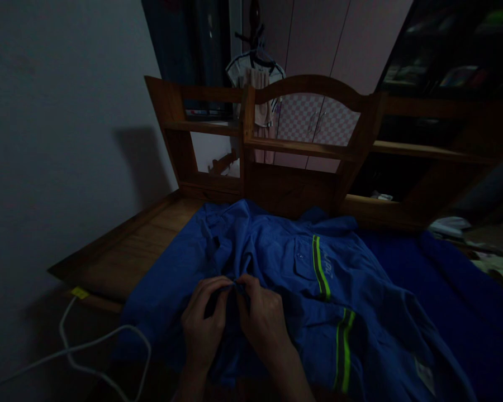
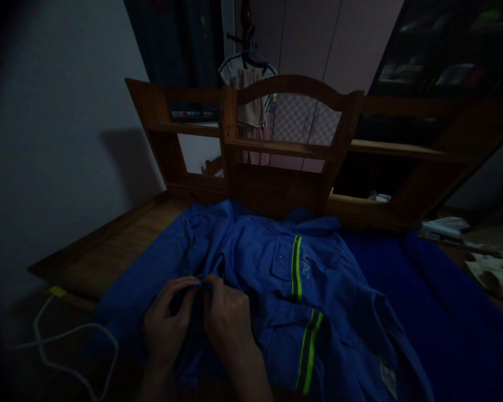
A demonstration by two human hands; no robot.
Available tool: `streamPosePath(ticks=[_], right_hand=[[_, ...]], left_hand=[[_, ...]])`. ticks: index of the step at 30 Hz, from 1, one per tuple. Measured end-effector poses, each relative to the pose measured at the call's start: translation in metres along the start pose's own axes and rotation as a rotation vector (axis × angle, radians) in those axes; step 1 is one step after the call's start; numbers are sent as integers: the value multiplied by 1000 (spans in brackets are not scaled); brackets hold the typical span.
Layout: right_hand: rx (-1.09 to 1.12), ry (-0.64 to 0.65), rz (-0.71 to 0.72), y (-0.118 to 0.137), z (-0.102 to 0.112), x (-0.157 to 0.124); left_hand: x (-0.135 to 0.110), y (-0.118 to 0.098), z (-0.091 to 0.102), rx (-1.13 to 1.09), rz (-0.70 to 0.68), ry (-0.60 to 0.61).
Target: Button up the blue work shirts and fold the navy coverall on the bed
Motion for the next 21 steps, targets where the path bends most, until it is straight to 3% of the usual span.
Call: streamPosePath(ticks=[5, 9, 21], right_hand=[[-21, 2, -7, -4, -1, -1], [-59, 0, 9, -3, -2, -1], [-88, 18, 5, -3, -3, -1]], left_hand=[[0, 11, -5, 2, 91, 84], [3, 13, -8, 9, 81, 156], [3, 19, -12, 16, 110, 193]])
Point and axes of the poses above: each hand's wrist, its own x-axis towards the middle knuckle, its own z-axis out of the back of the hand, y = z × x, the point moved 7 cm from there along x, towards the middle knuckle, and after that the axes turned 12 degrees about x, right-handed, at the moved point
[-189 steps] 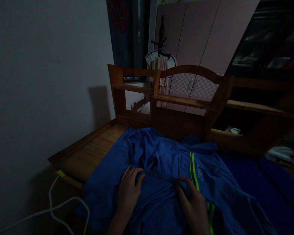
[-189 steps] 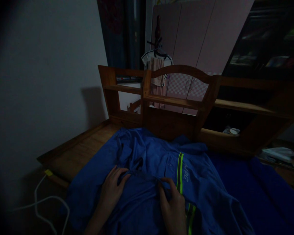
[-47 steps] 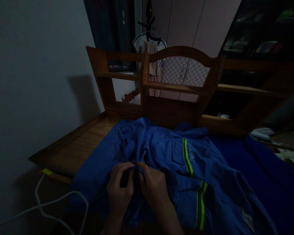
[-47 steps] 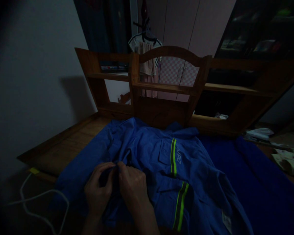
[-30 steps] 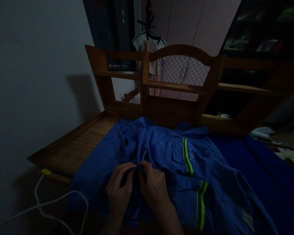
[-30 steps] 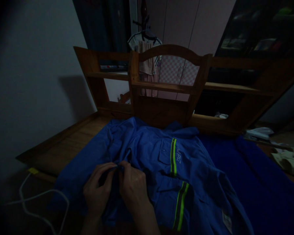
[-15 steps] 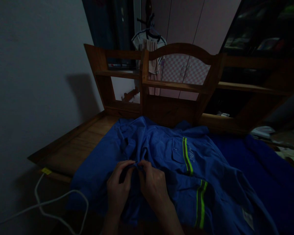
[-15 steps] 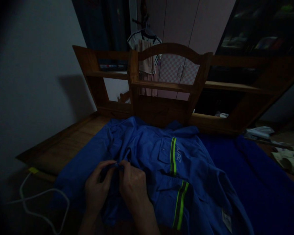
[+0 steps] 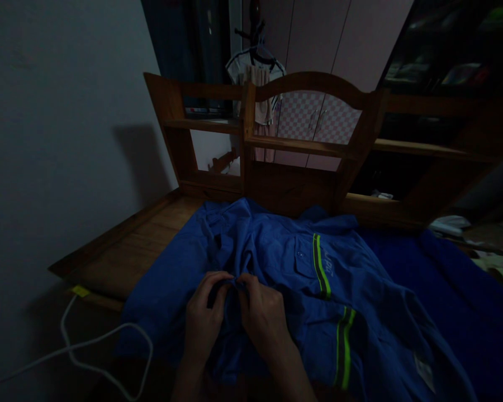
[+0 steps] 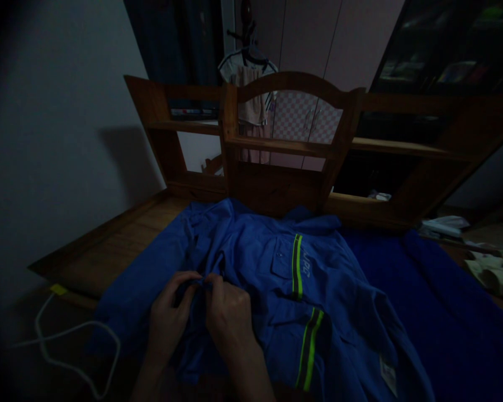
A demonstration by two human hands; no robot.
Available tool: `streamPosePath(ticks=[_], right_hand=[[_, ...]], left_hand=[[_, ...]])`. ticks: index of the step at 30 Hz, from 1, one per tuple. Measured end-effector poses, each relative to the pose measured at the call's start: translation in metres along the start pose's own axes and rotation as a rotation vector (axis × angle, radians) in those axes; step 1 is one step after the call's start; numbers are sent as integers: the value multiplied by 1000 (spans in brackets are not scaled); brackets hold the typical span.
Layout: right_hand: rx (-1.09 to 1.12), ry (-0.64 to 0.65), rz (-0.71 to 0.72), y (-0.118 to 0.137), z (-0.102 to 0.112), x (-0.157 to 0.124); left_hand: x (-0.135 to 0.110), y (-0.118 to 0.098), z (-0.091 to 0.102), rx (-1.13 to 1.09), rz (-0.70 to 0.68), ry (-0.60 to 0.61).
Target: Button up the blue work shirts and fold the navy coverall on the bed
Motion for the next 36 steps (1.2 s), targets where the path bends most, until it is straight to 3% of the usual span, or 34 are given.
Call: streamPosePath(ticks=[19, 29, 33, 36], right_hand=[[-17, 13, 11, 4, 1, 0], [-15, -48, -19, 1, 5, 1], [0, -47, -22, 6, 9, -1], [41, 56, 9, 14, 7, -3]], left_hand=[[0, -7, -1, 14, -75, -13], [-2, -14, -5, 31, -120, 2], [-3, -23, 4, 33, -110, -63], [-3, -12, 21, 84, 49, -201]])
Point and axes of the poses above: each hand's wrist, its own x-axis towards the middle knuckle, its own z-axis out of the back of the hand, y = z × x, the point moved 7 cm from there along x, towards the middle knuckle, and after that the axes turned 12 degrees about x, right-handed, at the moved point
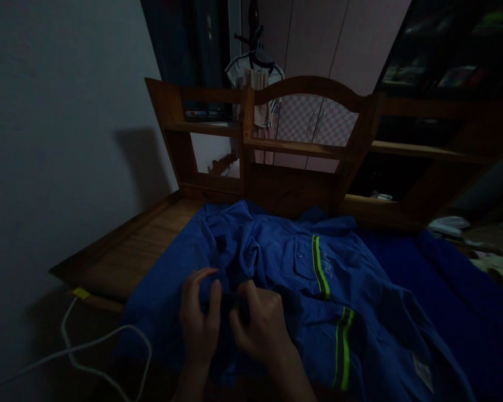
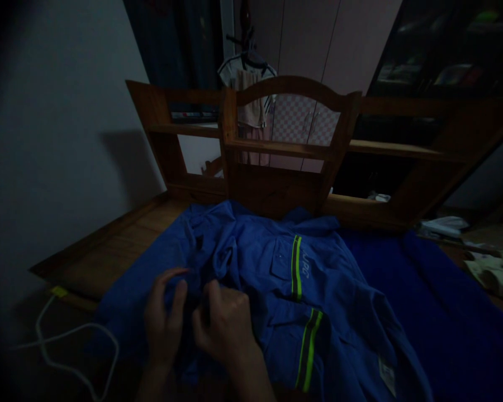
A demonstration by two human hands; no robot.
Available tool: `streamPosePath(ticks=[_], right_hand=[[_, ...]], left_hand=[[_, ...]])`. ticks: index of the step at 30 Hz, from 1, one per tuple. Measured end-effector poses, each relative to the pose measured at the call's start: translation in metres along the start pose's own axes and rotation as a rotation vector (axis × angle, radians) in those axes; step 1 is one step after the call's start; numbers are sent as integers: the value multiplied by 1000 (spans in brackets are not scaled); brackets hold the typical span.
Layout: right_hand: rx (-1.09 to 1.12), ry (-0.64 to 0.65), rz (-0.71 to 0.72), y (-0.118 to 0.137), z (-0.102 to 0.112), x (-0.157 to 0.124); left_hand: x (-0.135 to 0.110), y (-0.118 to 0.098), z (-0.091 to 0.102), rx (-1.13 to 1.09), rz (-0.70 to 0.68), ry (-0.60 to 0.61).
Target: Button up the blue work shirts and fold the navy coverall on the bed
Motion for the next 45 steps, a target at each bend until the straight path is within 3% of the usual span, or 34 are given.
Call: streamPosePath(ticks=[3, 7, 13, 23, 30, 35, 41, 45], right_hand=[[18, 106, 28, 7, -4, -1], [37, 154, 16, 10, -5, 0], [56, 168, -13, 6, -8, 1], [96, 136, -64, -1, -6, 6], [81, 72, -60, 6, 4, 7], [33, 94, -98, -4, -4, 6], [29, 74, -109, -6, -6, 6], [30, 54, -91, -7, -6, 6]], left_hand=[[5, 23, 7, 136, 122, -41], [10, 41, -2, 282, 39, 69], [7, 50, -7, 485, -38, 65], [8, 28, 6, 244, 46, 56], [2, 24, -2, 38, 208, 173], [-2, 21, -12, -163, 275, 289], [-4, 25, -15, -203, 325, 306], [-2, 25, -14, -127, 246, 327]])
Point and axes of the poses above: each hand's wrist, its own x-axis towards the middle knuckle, its own z-axis out of the back of the hand, y = z × x, the point moved 7 cm from there along x, towards the middle knuckle, and after that the axes turned 12 degrees about x, right-handed, at the moved point
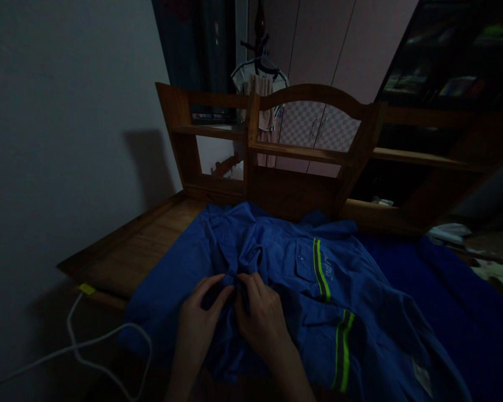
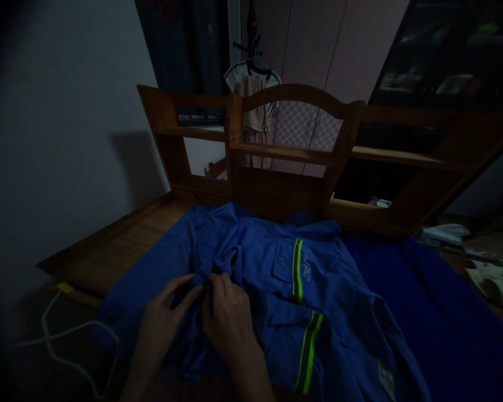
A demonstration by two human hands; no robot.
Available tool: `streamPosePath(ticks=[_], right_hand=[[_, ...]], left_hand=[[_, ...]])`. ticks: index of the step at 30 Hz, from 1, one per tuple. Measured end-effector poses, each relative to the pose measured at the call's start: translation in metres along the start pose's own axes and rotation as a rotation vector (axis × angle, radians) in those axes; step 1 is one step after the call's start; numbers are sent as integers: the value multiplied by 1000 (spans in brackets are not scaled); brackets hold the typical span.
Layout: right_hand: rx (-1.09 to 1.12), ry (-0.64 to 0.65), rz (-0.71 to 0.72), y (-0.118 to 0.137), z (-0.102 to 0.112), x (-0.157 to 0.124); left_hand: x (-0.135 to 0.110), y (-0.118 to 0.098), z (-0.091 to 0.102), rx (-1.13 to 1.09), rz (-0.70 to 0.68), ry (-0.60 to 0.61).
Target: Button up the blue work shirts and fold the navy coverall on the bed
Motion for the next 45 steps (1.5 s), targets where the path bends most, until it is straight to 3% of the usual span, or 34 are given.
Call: streamPosePath(ticks=[8, 14, 23, 34, 45], right_hand=[[-21, 20, 44, 0, -4, -1], [-12, 5, 31, -2, -3, 1], [13, -5, 7, 0, 0, 0], [-5, 45, 81, 5, -2, -2], [-9, 36, 71, 4, -3, -1]], left_hand=[[2, 10, -3, 59, 26, 99], [-3, 0, -6, 31, -17, 205], [-4, -4, -7, 17, 6, 120], [-2, -6, 5, 214, -129, 22], [1, 3, -4, 111, -79, 181]])
Point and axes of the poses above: each hand's wrist, its own x-axis towards the middle knuckle, its own z-axis out of the back of the hand, y = z × x, the point moved 7 cm from there along x, towards the middle knuckle, and after that the axes turned 12 degrees about x, right-handed, at the moved point
